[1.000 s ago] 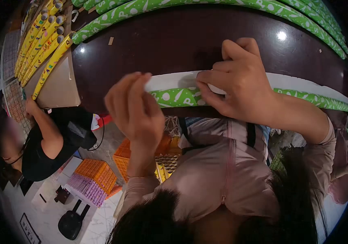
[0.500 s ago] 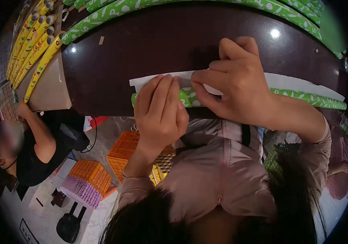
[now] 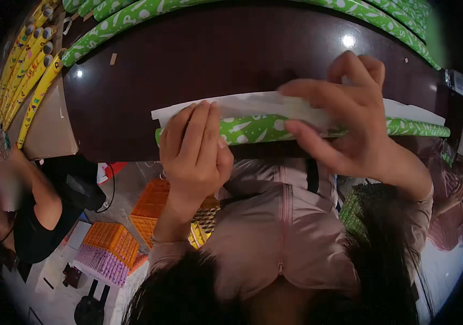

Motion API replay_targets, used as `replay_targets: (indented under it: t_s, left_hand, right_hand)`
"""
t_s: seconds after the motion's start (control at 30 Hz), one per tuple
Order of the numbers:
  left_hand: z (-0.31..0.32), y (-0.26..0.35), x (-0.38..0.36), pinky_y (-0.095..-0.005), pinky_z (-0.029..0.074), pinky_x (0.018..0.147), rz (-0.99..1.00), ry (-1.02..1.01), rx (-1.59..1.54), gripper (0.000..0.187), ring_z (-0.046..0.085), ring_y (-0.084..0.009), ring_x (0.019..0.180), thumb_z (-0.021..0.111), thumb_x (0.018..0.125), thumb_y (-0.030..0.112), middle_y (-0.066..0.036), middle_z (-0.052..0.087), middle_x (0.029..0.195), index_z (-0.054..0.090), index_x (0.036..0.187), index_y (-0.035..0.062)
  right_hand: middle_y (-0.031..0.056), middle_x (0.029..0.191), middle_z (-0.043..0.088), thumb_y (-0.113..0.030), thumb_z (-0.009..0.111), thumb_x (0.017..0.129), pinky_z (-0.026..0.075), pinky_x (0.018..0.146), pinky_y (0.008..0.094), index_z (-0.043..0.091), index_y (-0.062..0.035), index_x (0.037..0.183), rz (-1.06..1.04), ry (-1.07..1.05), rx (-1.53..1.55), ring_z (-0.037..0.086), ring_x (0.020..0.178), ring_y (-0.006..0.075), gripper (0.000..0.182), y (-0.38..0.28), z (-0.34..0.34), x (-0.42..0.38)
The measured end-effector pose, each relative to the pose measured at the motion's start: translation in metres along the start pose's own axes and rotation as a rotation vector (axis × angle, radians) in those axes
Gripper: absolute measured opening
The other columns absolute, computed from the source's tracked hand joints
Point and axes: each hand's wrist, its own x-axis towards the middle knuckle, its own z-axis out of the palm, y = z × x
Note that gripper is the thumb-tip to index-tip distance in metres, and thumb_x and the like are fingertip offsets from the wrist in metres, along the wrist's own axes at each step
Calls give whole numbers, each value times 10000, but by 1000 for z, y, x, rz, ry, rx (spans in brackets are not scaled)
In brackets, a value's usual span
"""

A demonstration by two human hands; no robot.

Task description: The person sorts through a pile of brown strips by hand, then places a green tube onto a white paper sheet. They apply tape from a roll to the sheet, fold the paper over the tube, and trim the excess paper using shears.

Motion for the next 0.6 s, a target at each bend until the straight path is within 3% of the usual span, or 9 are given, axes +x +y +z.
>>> replay_targets:
  t_s: [0.07,0.13,0.2,0.3,0.33,0.37,0.4,0.5,0.6]
  left_hand:
    - [1,-1,-1,-408,507,798,-6,-1,-8,380,605,-313,964,516,755,92,-160,624,1093,648,1076,-65]
    - [1,0,-2,-408,508,804,-13,-2,-15,383,607,-313,962,513,754,89,-161,628,1093,648,1078,-62]
    - [-2,3,-1,-426,480,895,-42,-53,-3,350,601,-318,1023,413,892,98,-167,636,1116,642,1110,-53]
    - [-3,4,-1,-424,481,893,-43,-66,25,355,601,-313,1023,400,898,93,-158,639,1103,638,1121,-47]
    - [-1,1,-2,-403,502,827,-11,-32,29,378,602,-318,973,492,774,88,-156,630,1101,648,1089,-51]
    - [-1,0,-2,-403,502,827,-3,-26,16,378,602,-318,973,492,774,88,-156,630,1101,648,1089,-51]
    - [-1,0,-2,-402,498,832,-8,-40,27,374,597,-316,977,488,781,88,-152,627,1109,647,1091,-49]
    - [-2,1,-3,-396,484,847,1,-53,42,363,579,-309,1000,474,811,90,-143,617,1129,642,1105,-43]
    - [-4,4,-3,-391,481,857,-27,-98,87,357,564,-302,1030,456,840,84,-138,610,1144,631,1127,-37]
  right_hand:
    - [18,795,575,-180,770,683,291,786,333,636,-30,966,116,-75,-15,450,722,178,347,8,-15,-19]
    - [-41,760,553,-231,796,696,282,789,317,651,-122,917,171,9,-44,442,717,143,286,18,-21,-33]
    - [-27,764,534,-219,800,719,297,795,304,643,-96,919,268,78,6,451,744,126,282,28,-28,-54]
    - [-8,796,532,-169,799,732,356,803,281,623,-67,943,404,125,36,484,779,107,294,39,-43,-86]
    - [-3,815,533,-146,796,736,386,783,268,611,-63,944,551,212,169,504,793,110,290,40,-45,-93]
    - [2,835,535,-122,793,740,417,764,255,600,-59,945,693,303,302,525,807,113,289,42,-47,-101]
    - [5,844,525,-108,792,748,449,718,230,581,-52,931,644,268,154,554,830,125,285,50,-52,-110]
    - [2,818,509,-122,798,746,430,699,241,573,-60,908,711,364,136,526,803,121,284,61,-47,-122]
    - [17,775,479,-125,808,729,387,684,293,586,-62,797,571,293,-29,456,800,161,241,69,-43,-125]
